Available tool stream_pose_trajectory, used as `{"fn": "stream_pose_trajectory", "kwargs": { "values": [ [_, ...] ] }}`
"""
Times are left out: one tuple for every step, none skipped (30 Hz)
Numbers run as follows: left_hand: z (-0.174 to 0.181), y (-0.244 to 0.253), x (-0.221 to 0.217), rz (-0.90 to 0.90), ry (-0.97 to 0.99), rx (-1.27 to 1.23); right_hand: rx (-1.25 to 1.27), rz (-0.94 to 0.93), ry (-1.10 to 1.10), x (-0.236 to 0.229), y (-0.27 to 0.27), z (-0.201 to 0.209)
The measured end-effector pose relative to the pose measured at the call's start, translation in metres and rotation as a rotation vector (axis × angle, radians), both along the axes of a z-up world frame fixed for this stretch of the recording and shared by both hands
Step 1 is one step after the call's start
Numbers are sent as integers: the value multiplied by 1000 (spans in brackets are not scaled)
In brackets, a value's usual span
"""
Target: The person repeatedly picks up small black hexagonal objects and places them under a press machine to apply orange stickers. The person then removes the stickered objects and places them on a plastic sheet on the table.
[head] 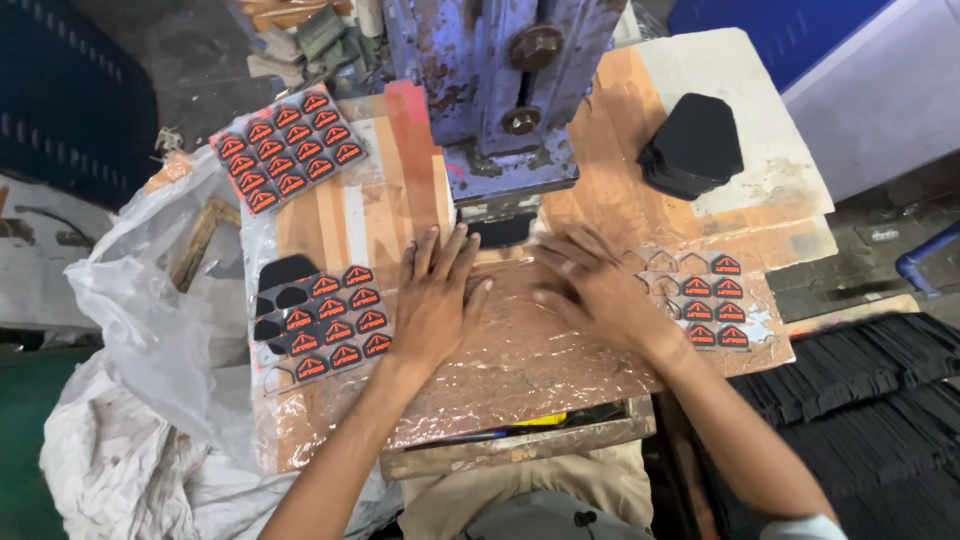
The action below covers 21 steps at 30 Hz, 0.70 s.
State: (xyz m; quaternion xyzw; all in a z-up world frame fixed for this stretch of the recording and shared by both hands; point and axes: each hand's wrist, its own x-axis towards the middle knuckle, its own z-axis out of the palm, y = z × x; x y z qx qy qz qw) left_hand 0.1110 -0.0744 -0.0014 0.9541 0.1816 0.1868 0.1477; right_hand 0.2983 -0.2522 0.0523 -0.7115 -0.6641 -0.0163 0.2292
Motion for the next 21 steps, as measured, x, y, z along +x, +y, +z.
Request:
{"fn": "stream_pose_trajectory", "kwargs": {
  "values": [
    [1, 2, 0, -2, 1, -14, 3, -44, -33, -3, -10, 4],
    [-1, 2, 0, -2, -1, -21, -3, -43, -35, 3, -36, 3],
    [-3, 2, 0, -4, -7, -20, 64, -373, 140, 7, -62, 3],
    [-4, 2, -1, -2, -12, -18, 127, -698, 318, 12, -87, 3],
    [-5, 2, -1, 3, -13, -24, 121, -694, 316, 47, -122, -16],
    [-4, 3, 0, -1, -11, -29, 38, -845, 359, 73, -165, -34],
    [-4, 3, 1, -6, -10, -34, -48, -995, 401, 90, -215, -51],
    [-5, 3, 0, -4, -10, -37, -50, -994, 399, 82, -220, -40],
    [-5, 2, 0, -9, -8, -36, -58, -1024, 426, 74, -224, -29],
    [-4, 4, 0, -13, -7, -29, -59, -1051, 457, 67, -227, -19],
    [-4, 4, 1, -10, -7, -25, -56, -1047, 458, 57, -215, -8],
    [-5, 1, 0, -9, -12, -25, 64, -955, 517, 43, -207, 2],
    [-6, -2, -2, -9, -17, -24, 183, -860, 573, 30, -199, 13],
    [-6, -2, -2, -8, -16, -19, 187, -858, 575, 19, -175, 24],
    [-7, -2, -2, -4, -2, -19, 213, -778, 639, 8, -151, 35],
    [-7, -2, -2, 2, 9, -19, 239, -695, 700, -2, -126, 48],
    [-7, -2, -4, 5, 7, -14, 242, -691, 700, -7, -102, 28],
    [-8, -2, -6, -3, -9, -25, 241, -564, 922, -12, -79, 8],
    [-10, -3, -8, -10, -26, -35, 236, -431, 1141, -18, -55, -12],
    [-9, -3, -9, -10, -28, -36, 235, -431, 1139, -21, -43, -13],
    [-8, -3, -10, -41, 0, 61, 25, -398, 1211, -24, -29, -15]
  ]
}}
